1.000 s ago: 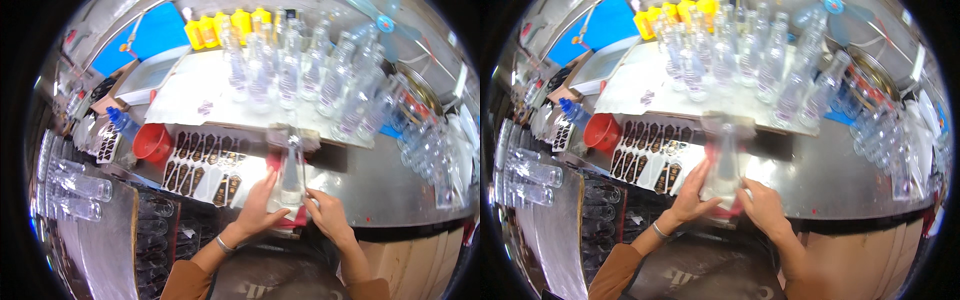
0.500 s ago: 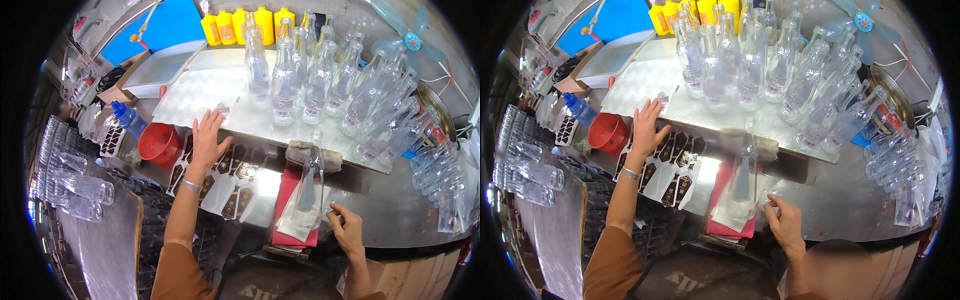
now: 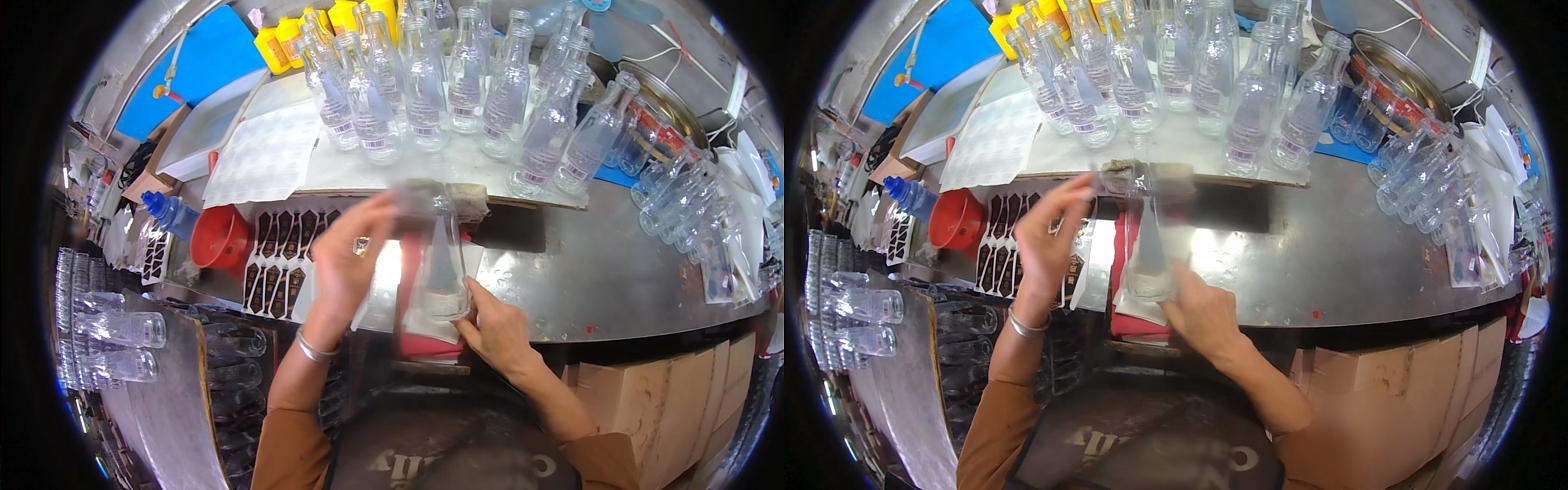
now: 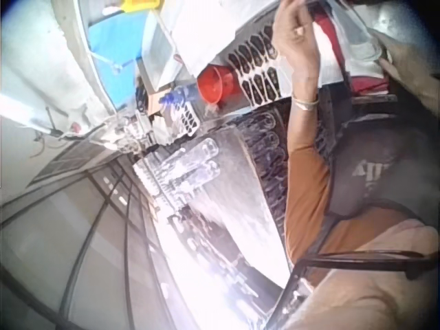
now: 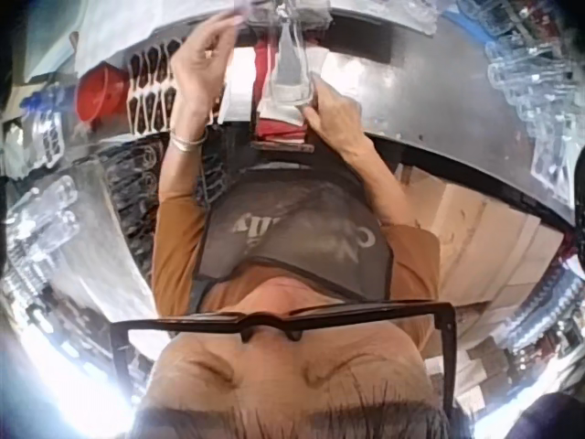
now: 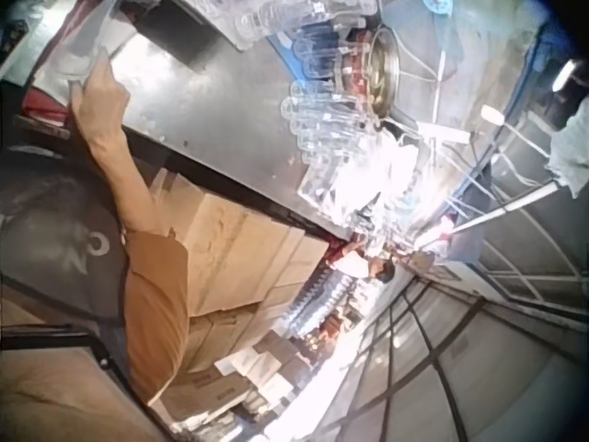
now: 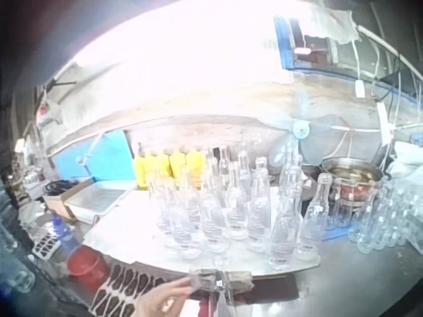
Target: The person repeatedly picks up clear plastic bottles, places them on a red stand, and applies a dark rectangular label to the bottle surface using both hands. Finished bottles are set aside on the table while new bottles are taken from a nearby stack.
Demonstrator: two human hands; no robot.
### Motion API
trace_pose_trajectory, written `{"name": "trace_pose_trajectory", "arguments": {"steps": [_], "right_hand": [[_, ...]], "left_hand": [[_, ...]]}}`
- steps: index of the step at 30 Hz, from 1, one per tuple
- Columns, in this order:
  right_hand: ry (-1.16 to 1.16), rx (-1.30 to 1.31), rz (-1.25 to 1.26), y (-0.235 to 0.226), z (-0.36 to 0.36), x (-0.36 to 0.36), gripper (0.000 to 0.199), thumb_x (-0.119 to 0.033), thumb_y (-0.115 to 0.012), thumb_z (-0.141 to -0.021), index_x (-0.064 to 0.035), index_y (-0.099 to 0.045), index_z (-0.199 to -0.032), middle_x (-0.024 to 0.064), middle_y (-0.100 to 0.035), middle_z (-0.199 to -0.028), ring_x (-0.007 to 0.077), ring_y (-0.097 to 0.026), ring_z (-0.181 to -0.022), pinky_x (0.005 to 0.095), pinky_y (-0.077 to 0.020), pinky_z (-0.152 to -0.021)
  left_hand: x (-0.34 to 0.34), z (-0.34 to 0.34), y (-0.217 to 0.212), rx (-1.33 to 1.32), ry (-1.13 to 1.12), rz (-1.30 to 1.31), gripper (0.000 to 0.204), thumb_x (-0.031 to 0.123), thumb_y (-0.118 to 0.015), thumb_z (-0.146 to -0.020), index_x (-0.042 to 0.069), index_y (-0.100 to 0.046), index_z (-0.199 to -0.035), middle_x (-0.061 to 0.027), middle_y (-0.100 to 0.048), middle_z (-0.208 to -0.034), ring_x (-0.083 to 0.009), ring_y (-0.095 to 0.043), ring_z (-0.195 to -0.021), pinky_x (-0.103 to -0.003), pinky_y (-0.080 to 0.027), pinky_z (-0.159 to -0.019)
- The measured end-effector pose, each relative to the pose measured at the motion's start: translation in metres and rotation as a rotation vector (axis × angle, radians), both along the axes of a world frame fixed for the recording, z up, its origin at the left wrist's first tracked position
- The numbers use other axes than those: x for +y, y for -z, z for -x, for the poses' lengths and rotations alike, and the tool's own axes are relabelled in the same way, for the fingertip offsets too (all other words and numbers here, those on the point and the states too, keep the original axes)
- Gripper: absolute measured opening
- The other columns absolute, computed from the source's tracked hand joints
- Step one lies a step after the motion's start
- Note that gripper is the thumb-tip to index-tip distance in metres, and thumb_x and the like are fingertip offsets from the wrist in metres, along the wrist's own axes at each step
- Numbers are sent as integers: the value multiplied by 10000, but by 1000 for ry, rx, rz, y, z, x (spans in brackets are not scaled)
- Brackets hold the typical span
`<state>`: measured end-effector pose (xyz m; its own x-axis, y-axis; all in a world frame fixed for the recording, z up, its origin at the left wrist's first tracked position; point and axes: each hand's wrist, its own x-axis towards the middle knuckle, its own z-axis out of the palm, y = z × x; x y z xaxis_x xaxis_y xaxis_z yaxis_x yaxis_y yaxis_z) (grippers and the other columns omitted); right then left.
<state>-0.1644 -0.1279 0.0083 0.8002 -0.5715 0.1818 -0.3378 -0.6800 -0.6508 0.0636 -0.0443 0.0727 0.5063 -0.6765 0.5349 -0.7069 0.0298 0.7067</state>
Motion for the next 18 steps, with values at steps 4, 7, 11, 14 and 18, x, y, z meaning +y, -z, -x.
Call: {"name": "trace_pose_trajectory", "arguments": {"steps": [4,7,11,14,18], "right_hand": [[15,-22,13,-6,-4,5,601,-166,-806,-777,12,-574,-1302,94,-690,-755,301,-691,-667,408,-536,-608],[4,-8,13,-6,-3,5,596,-175,-809,-777,12,-579,-1293,89,-687,-752,294,-684,-651,407,-533,-595],[-3,20,27,-6,-1,2,589,-186,-806,-793,12,-579,-1299,92,-691,-767,300,-682,-650,410,-532,-593],[-82,-25,23,-6,2,-6,583,-189,-804,-806,5,-582,-1309,107,-703,-823,290,-669,-628,397,-527,-588],[-132,-126,-147,-4,14,-24,565,-180,-802,-821,3,-596,-1315,110,-718,-909,196,-595,-542,332,-499,-567]], "left_hand": [[2,48,6,-542,114,-80,203,43,-740,-860,79,-742,-1059,-118,-719,-1216,-283,-671,-1169,-413,-513,-1018],[21,61,22,-499,158,-221,198,118,-771,-842,82,-737,-1034,-144,-640,-1361,-306,-579,-1310,-463,-437,-1100],[26,56,19,-353,248,-216,268,184,-791,-826,92,-735,-1071,-206,-512,-1496,-383,-425,-1439,-531,-310,-1178],[14,46,19,-321,200,-241,416,184,-766,-854,102,-688,-1253,-247,-392,-1570,-416,-359,-1470,-550,-264,-1192],[17,42,40,-262,167,-277,581,198,-758,-877,106,-582,-1423,-246,-348,-1592,-417,-363,-1464,-516,-291,-1189]]}}
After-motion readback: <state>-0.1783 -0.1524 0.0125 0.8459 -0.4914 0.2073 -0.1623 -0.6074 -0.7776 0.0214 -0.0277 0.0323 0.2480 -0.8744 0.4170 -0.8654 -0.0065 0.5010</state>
